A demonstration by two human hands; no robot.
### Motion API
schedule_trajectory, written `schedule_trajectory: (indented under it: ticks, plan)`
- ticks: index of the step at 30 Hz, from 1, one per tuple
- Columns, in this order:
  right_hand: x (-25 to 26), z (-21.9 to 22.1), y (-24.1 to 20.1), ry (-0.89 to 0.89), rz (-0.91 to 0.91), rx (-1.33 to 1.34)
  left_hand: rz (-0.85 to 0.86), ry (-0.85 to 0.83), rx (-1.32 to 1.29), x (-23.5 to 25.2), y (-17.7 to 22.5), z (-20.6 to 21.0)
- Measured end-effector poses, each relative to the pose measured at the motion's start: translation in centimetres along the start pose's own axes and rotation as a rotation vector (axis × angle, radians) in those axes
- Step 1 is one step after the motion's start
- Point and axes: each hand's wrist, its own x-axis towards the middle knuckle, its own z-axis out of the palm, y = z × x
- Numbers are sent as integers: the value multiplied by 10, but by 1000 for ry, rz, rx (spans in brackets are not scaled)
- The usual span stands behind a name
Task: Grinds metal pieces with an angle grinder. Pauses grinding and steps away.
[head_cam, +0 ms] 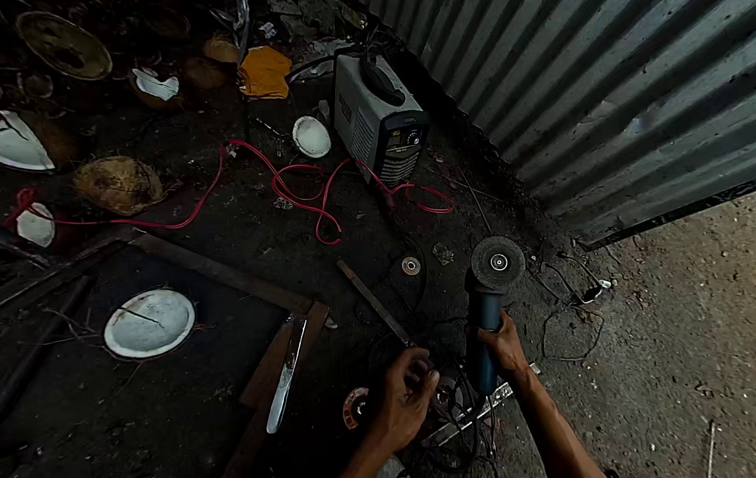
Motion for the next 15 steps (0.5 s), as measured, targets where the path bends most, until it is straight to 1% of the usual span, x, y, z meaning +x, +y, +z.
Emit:
schedule_trajectory:
  ticks: [2,3,5,7,8,10,13,15]
  plan:
    - [-26,18,-11,17,-69,-31,-64,-48,0,21,5,26]
    - [-40,28,-14,24,-124,-54,-79,-30,-4,28,6,39]
    - [-63,49,-15,19,-268,-143,-75,79,4,36,7,58]
    - [-78,63,-13,-14,-327,-200,-88,260,-1,39,3,62]
    - [-84,64,-11,-55,-343,-185,-109,317,-45,37,0,60]
    - [-88,64,-13,-209,-279,-37,-109,362,-186,29,-11,48]
    - [-81,66,-28,-481,-74,214,-35,341,-400,14,-22,35]
    - [-67,70,-29,-635,-16,357,18,311,-406,12,-27,30]
